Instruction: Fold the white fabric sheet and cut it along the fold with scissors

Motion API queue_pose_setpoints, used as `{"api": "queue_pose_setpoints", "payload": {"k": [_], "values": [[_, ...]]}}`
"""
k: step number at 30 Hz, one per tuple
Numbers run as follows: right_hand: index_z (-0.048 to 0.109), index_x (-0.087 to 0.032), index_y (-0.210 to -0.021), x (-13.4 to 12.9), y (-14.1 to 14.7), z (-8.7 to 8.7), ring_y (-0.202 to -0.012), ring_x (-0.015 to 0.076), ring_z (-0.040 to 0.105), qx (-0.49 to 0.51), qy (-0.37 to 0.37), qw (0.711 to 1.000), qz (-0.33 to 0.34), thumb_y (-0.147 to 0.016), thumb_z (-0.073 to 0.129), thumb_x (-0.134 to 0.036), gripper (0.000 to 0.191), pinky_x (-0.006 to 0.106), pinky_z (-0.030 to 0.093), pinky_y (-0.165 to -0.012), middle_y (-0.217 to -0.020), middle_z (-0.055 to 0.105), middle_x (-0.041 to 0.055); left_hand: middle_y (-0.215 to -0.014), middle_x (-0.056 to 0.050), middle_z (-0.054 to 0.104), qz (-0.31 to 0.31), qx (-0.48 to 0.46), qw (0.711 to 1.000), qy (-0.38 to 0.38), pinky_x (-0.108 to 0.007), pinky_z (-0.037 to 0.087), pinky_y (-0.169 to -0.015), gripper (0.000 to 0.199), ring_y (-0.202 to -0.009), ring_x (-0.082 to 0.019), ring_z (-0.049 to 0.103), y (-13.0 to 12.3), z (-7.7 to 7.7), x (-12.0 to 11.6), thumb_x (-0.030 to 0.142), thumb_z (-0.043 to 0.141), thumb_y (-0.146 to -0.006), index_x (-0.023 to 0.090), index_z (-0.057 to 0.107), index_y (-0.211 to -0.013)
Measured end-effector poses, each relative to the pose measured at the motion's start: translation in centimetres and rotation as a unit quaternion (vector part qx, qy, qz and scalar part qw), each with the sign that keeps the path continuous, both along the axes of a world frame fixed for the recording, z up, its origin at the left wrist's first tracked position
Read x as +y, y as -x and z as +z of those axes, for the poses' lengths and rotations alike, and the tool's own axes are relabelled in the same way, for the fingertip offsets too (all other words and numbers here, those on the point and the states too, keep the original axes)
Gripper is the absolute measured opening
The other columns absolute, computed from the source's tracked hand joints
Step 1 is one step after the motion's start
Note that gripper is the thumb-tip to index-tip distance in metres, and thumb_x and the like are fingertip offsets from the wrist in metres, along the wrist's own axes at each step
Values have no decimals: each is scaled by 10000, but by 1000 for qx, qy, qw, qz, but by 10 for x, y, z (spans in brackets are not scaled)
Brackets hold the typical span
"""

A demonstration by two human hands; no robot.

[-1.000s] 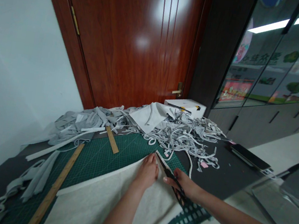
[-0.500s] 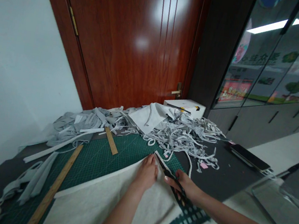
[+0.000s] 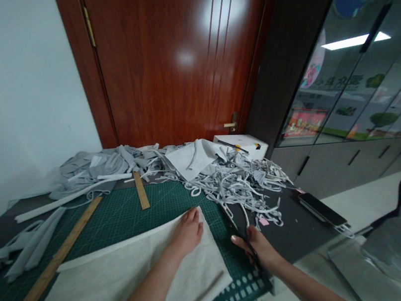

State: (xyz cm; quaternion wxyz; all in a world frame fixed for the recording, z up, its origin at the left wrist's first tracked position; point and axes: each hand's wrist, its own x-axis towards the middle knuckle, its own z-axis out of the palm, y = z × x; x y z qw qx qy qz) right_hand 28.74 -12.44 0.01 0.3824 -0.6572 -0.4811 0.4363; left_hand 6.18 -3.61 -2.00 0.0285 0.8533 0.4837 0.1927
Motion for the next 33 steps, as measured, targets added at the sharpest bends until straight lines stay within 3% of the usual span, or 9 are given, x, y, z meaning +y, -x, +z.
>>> {"api": "queue_pose_setpoints", "payload": {"k": [5, 10, 15, 20, 23, 27, 29, 33], "values": [[395, -230, -722, 8, -35, 2, -346, 76, 425, -1, -17, 999, -30, -614, 759, -537, 488, 189, 304, -321, -450, 471, -104, -1395, -173, 456, 28, 9, 999, -23, -409, 327, -1086, 481, -1305, -272, 406, 5, -4, 6, 250, 376, -882, 68, 469, -1318], [421, -228, -698, 8, -62, 15, -340, 82, 401, 64, -7, 996, -62, -610, 756, -519, 453, 179, 276, -299, -430, 450, -90, -1389, -186, 465, 84, 62, 993, -55, -380, 323, -1086, 471, -1314, -265, 394, 13, -3, 18, 260, 376, -894, 31, 507, -1285], [454, -202, -607, -5, -76, 37, -327, 59, 329, 161, 15, 986, -30, -786, 506, -646, 482, 173, 240, -300, -428, 400, -58, -1372, -189, 481, 147, 77, 983, -75, -404, 320, -1075, 438, -1311, -290, 393, 25, 9, 35, 256, 402, -893, 52, 537, -1256], [479, -175, -572, -37, -74, 51, -339, 30, 269, 307, 34, 951, 0, -776, 486, -703, 567, 145, 224, -314, -437, 340, -71, -1354, -268, 459, 203, 57, 975, -75, -527, 322, -1045, 437, -1303, -371, 382, 36, 28, 52, 182, 371, -891, -8, 519, -1256], [459, -201, -613, -66, -64, 53, -343, 40, 263, 297, 0, 954, -26, -709, 613, -671, 503, 153, 242, -302, -442, 360, -76, -1365, -216, 474, 160, 54, 984, -62, -467, 357, -1052, 427, -1293, -311, 417, 44, 41, 51, 198, 370, -909, 41, 535, -1270], [387, -251, -663, -101, -48, 45, -336, 65, 280, 227, -14, 972, -55, -534, 739, -677, 567, 187, 261, -287, -454, 376, -88, -1337, -40, 549, -15, 54, 998, -7, -321, 371, -1067, 402, -1231, -168, 496, 66, 56, 28, 159, 437, -869, 222, 605, -1228], [378, -253, -655, -114, -42, 37, -367, 73, 312, 182, -34, 981, -57, -496, 773, -652, 584, 196, 294, -311, -487, 373, -82, -1304, -32, 579, -84, 47, 994, 43, -322, 383, -1059, 406, -1193, -163, 528, 83, 60, 11, 131, 452, -841, 241, 641, -1182], [385, -248, -640, -127, -33, 17, -436, 90, 356, 140, -52, 989, -4, -519, 794, -596, 551, 217, 365, -390, -549, 389, -60, -1400, 7, 489, -118, 70, 986, 97, -367, 318, -1099, 397, -1306, -194, 417, 117, 62, -22, 255, 564, -838, 318, 605, -1228]]}}
